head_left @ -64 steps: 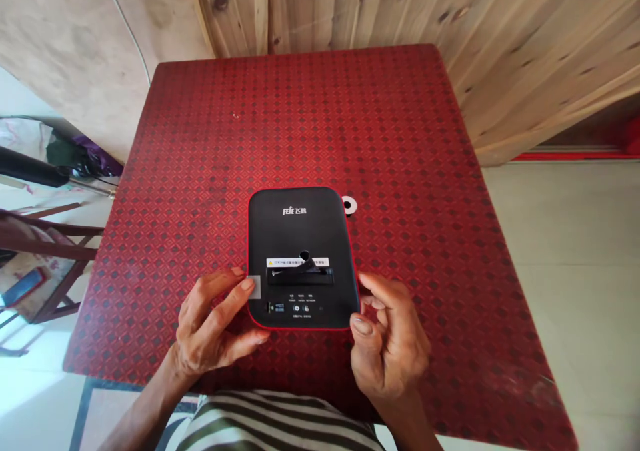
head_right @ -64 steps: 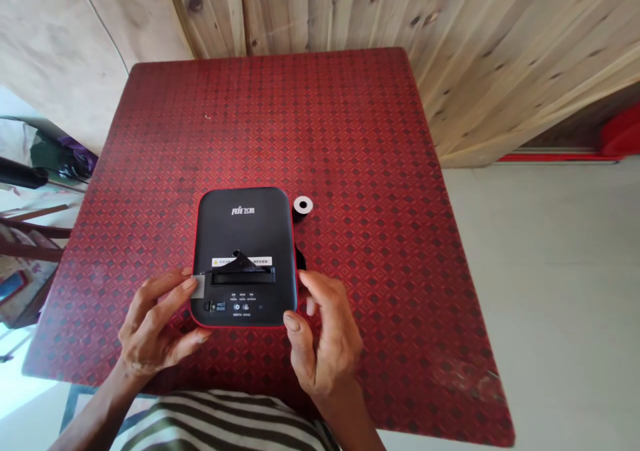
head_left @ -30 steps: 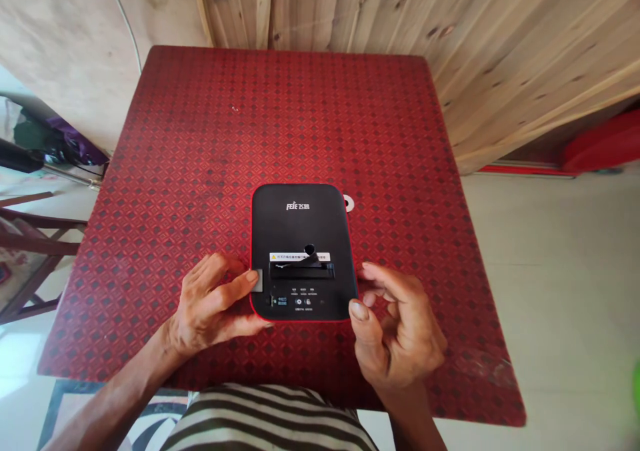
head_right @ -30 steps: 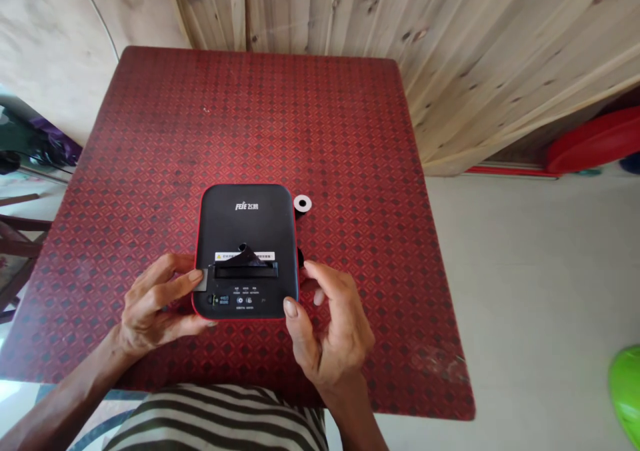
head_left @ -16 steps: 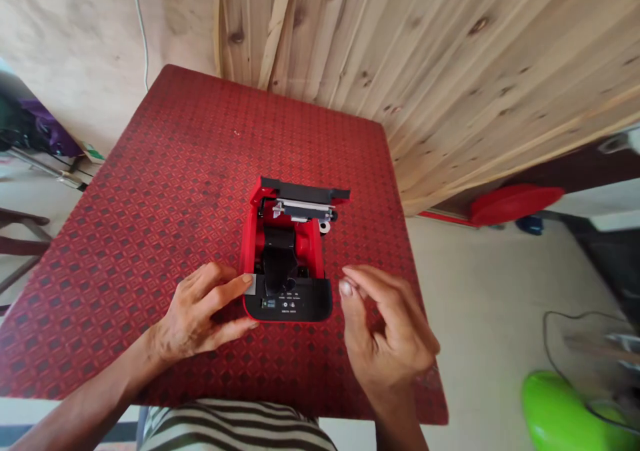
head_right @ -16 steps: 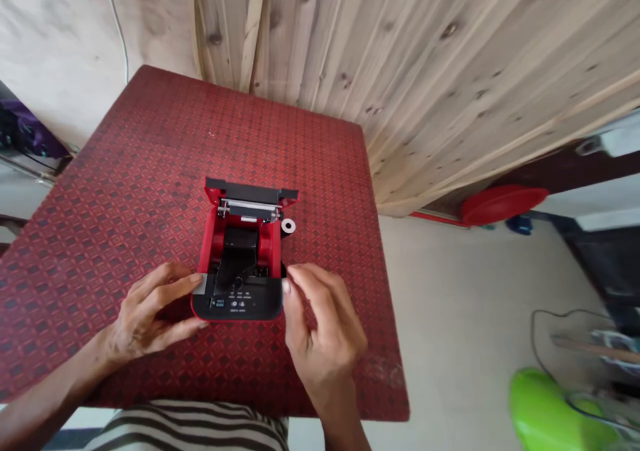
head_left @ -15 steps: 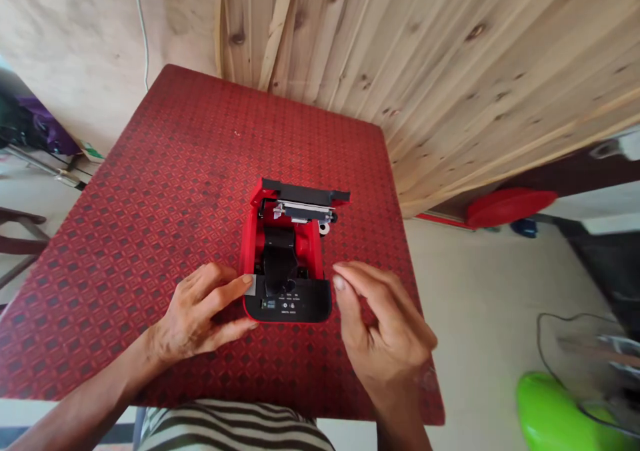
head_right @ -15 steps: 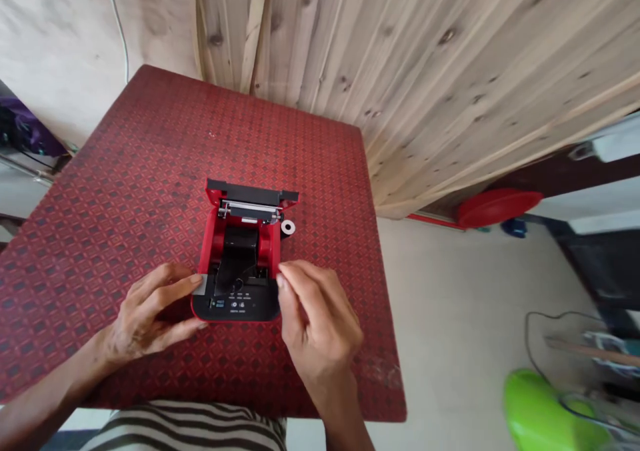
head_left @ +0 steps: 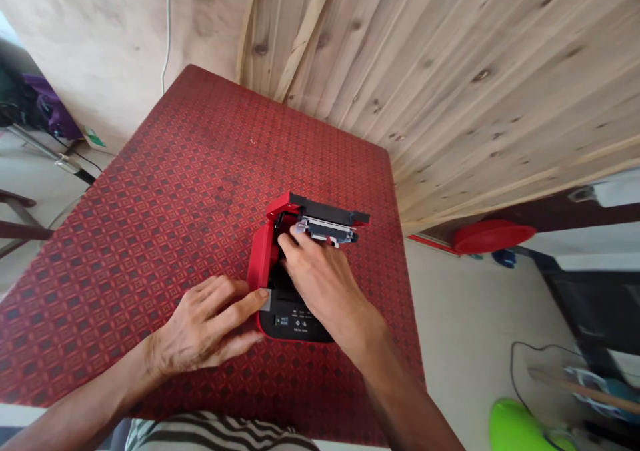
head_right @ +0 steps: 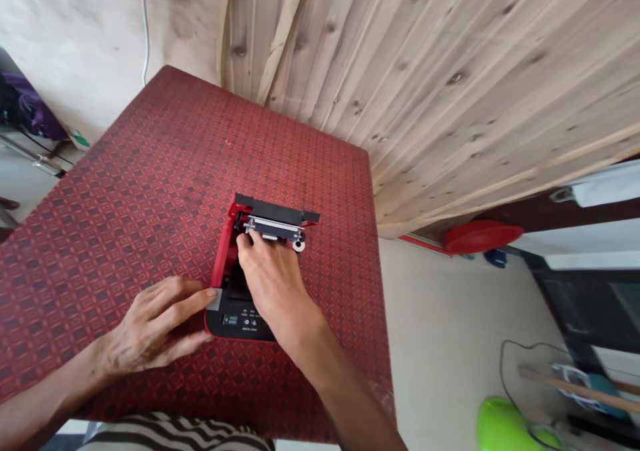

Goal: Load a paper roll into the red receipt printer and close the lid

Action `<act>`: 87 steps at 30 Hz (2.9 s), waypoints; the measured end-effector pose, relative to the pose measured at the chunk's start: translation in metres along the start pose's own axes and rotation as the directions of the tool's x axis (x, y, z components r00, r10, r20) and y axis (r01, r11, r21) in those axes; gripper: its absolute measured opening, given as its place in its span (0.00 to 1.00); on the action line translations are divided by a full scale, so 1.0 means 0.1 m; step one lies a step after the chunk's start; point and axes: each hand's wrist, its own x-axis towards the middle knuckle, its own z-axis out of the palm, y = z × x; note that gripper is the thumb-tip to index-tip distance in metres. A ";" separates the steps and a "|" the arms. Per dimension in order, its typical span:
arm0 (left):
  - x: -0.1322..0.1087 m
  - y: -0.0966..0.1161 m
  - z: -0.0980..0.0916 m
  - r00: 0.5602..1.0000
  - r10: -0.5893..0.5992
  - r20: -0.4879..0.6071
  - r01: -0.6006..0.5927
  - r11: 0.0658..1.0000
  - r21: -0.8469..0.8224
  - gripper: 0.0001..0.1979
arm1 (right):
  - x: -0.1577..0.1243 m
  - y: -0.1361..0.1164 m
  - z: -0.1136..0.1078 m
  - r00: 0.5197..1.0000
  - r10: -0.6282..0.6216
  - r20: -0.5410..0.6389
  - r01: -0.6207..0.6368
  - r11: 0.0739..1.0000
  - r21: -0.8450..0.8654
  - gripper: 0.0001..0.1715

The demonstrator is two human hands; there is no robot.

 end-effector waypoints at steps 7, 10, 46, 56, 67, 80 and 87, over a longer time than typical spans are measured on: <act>-0.01 0.01 0.01 1.000 -0.003 0.010 0.003 1.000 0.026 0.19 | -0.06 0.06 -0.04 1.000 -0.007 -0.004 0.007 0.999 0.043 0.16; -0.03 0.01 0.01 1.000 -0.007 0.018 0.006 0.999 0.041 0.20 | -0.15 0.08 -0.04 0.998 0.005 -0.062 0.001 0.996 0.087 0.14; -0.12 -0.03 0.06 0.996 -0.086 -0.029 0.089 0.986 0.138 0.30 | -1.43 0.66 0.93 0.863 0.502 -0.054 -0.076 0.236 0.969 0.26; -0.14 -0.07 0.07 0.994 -0.105 -0.008 0.106 0.992 0.071 0.29 | -0.25 0.95 1.09 0.839 0.450 -0.305 0.054 0.489 0.871 0.24; 0.00 -0.03 0.06 0.999 -0.033 -0.012 0.033 0.999 0.026 0.31 | -0.79 0.93 0.52 0.877 0.421 -0.231 0.221 0.073 0.973 0.33; -0.02 0.02 0.01 0.998 -0.006 0.055 0.002 0.997 0.083 0.22 | -0.87 0.39 0.08 0.982 0.156 -0.106 0.109 -0.011 0.994 0.22; 0.06 0.09 -0.02 0.996 -0.029 0.083 0.019 0.993 0.118 0.18 | -0.75 0.28 0.06 0.930 0.194 -0.313 0.101 0.683 0.724 0.16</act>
